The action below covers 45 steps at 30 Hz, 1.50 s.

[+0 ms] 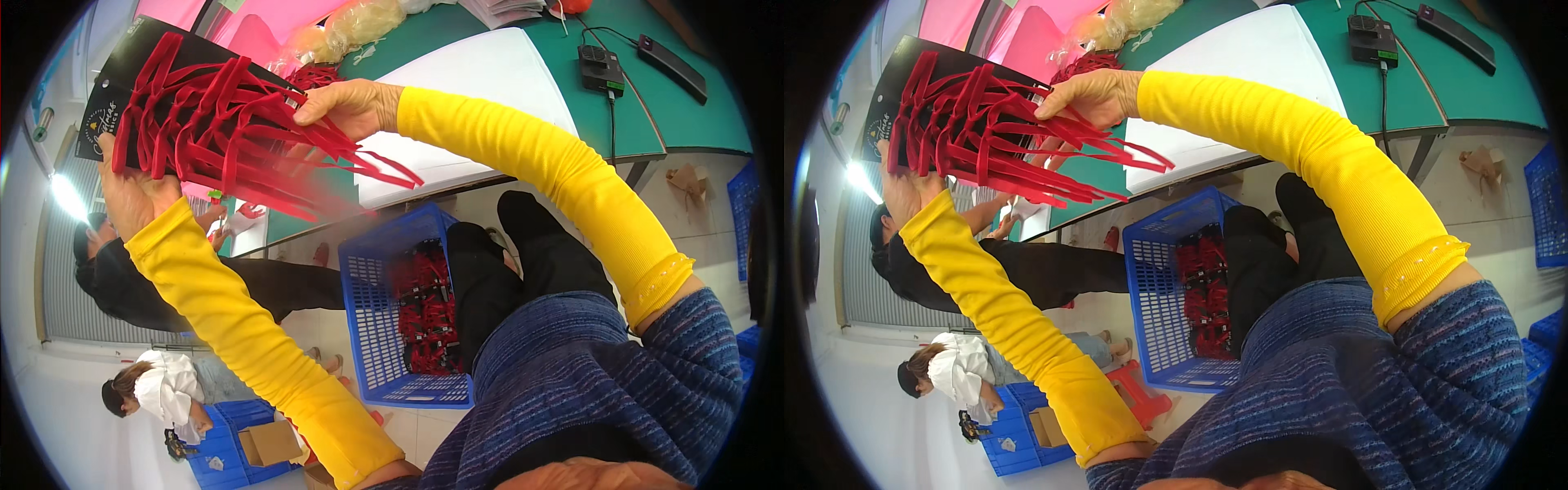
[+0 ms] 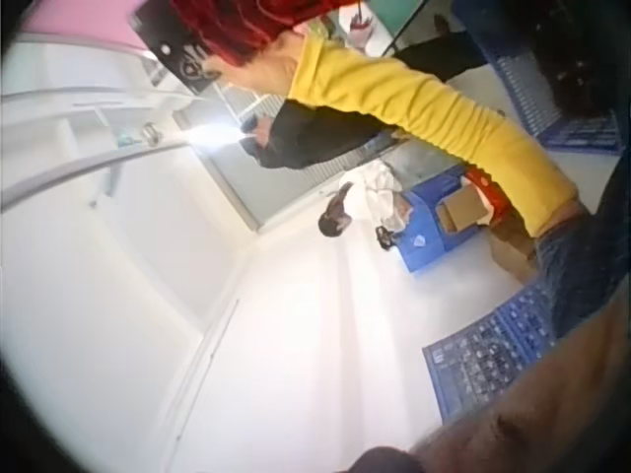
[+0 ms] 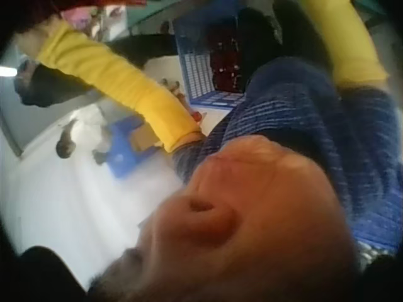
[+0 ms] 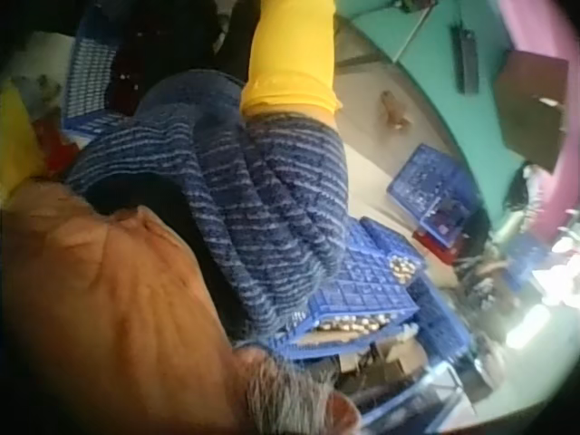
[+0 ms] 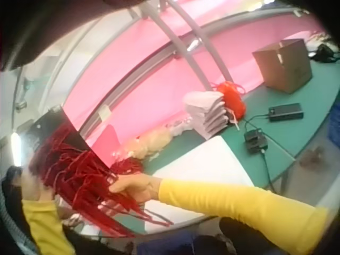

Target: Attaching red fringe decorations to backing cards and sealing them in plastic bags at a factory workstation.

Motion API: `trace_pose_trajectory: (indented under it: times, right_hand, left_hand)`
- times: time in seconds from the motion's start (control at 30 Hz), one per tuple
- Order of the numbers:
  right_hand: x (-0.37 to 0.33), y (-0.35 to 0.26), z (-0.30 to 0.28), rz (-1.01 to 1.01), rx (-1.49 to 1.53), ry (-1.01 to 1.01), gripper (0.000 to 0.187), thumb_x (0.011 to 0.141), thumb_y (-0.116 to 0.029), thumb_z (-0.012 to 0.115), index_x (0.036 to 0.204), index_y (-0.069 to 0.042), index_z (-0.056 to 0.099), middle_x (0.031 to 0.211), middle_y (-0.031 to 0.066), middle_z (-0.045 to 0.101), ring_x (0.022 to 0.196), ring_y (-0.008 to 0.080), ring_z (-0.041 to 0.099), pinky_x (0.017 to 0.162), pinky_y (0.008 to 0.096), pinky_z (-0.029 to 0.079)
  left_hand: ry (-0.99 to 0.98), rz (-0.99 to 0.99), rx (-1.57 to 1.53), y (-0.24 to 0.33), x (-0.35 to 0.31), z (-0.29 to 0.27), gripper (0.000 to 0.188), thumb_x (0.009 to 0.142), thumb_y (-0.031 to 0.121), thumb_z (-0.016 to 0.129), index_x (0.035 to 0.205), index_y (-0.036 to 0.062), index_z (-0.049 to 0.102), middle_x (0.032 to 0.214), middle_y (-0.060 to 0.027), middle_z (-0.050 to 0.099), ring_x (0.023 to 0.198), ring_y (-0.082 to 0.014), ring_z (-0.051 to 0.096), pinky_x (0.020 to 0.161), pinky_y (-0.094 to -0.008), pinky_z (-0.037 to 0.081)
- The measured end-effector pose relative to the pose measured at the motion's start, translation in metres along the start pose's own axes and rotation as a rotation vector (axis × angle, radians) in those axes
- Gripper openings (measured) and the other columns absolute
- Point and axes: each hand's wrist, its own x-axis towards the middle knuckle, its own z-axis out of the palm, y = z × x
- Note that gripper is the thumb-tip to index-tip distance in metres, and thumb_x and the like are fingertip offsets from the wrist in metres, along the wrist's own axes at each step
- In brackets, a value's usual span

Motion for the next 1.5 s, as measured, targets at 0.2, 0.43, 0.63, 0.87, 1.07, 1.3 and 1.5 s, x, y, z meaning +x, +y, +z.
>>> trace_pose_trajectory:
  times: [0.2, 0.43, 0.63, 0.87, 1.07, 1.3, 1.5]
  right_hand:
    - [-0.005, 0.008, 0.016, 0.123, -0.013, -0.022, 0.032, 0.084, -0.008, 0.058, 0.114, -0.002, 0.051, 0.113, 0.023, 0.056, 0.105, 0.0386, 0.055, 0.091, 0.0566, 0.042]
    - [0.0, 0.017, 0.008, 0.228, 0.27, -0.049, 0.027, 0.087, -0.009, 0.052, 0.113, -0.001, 0.051, 0.102, 0.0173, 0.063, 0.094, 0.0247, 0.063, 0.085, 0.0485, 0.05]
    - [-0.005, 0.014, 0.009, 0.279, 0.158, -0.076, 0.031, 0.091, -0.015, 0.045, 0.118, 0.001, 0.047, 0.111, 0.0212, 0.059, 0.086, 0.0269, 0.063, 0.084, 0.0458, 0.05]
    - [-0.035, -0.026, 0.018, 0.262, -0.183, 0.199, 0.024, 0.092, -0.018, 0.049, 0.109, -0.001, 0.05, 0.088, 0.0149, 0.063, 0.043, 0.0041, 0.032, 0.052, 0.0231, 0.039]
    - [-0.08, -0.061, 0.013, 0.269, -0.378, 0.563, 0.011, 0.088, -0.013, 0.054, 0.088, -0.005, 0.047, 0.059, -0.0018, 0.043, 0.04, -0.0003, 0.027, 0.038, 0.0161, 0.026]
    - [-0.146, -0.074, -0.008, 0.498, -0.422, 1.046, 0.011, 0.089, -0.012, 0.05, 0.095, -0.004, 0.045, 0.06, 0.002, 0.048, 0.041, 0.0017, 0.028, 0.038, 0.0167, 0.028]
    - [-0.141, -0.069, -0.018, 0.622, -0.263, 1.291, 0.013, 0.088, -0.011, 0.049, 0.098, -0.004, 0.047, 0.064, 0.007, 0.054, 0.041, 0.0009, 0.028, 0.035, 0.0155, 0.03]
  left_hand:
    - [-0.01, -0.042, -0.038, -0.003, 0.004, -0.008, 0.032, 0.092, 0.027, 0.051, 0.11, 0.0004, 0.049, 0.108, -0.0139, 0.06, 0.1, -0.03, 0.057, 0.088, -0.0499, 0.046]
    - [0.029, -0.096, -0.081, -0.019, 0.011, -0.012, 0.039, 0.093, 0.034, 0.047, 0.112, 0.0004, 0.053, 0.114, -0.0144, 0.058, 0.103, -0.0316, 0.056, 0.092, -0.0496, 0.044]
    - [0.274, -0.051, -0.086, -0.042, 0.009, 0.009, 0.038, 0.093, 0.024, 0.046, 0.121, -0.0008, 0.049, 0.123, -0.018, 0.053, 0.112, -0.0349, 0.051, 0.098, -0.0502, 0.04]
    - [0.25, -0.098, -0.162, -0.095, 0.03, -0.005, 0.036, 0.09, 0.018, 0.044, 0.12, -0.0015, 0.048, 0.123, -0.0177, 0.053, 0.114, -0.034, 0.05, 0.1, -0.0513, 0.037]
    - [0.205, -0.323, -0.649, -0.181, 0.023, -0.028, 0.034, 0.086, 0.015, 0.047, 0.117, 0.0009, 0.052, 0.12, -0.0169, 0.056, 0.109, -0.035, 0.053, 0.094, -0.0543, 0.039]
    - [0.229, -0.541, 0.043, -0.305, -0.023, -0.036, 0.026, 0.077, 0.007, 0.069, 0.101, 0.0079, 0.059, 0.068, -0.0006, 0.057, 0.055, -0.0107, 0.051, 0.045, -0.0225, 0.038]
    - [0.046, -0.414, 1.013, -0.343, -0.035, -0.041, 0.031, 0.07, 0.019, 0.071, 0.099, 0.0086, 0.067, 0.078, -0.0038, 0.066, 0.067, -0.0136, 0.061, 0.059, -0.0272, 0.048]
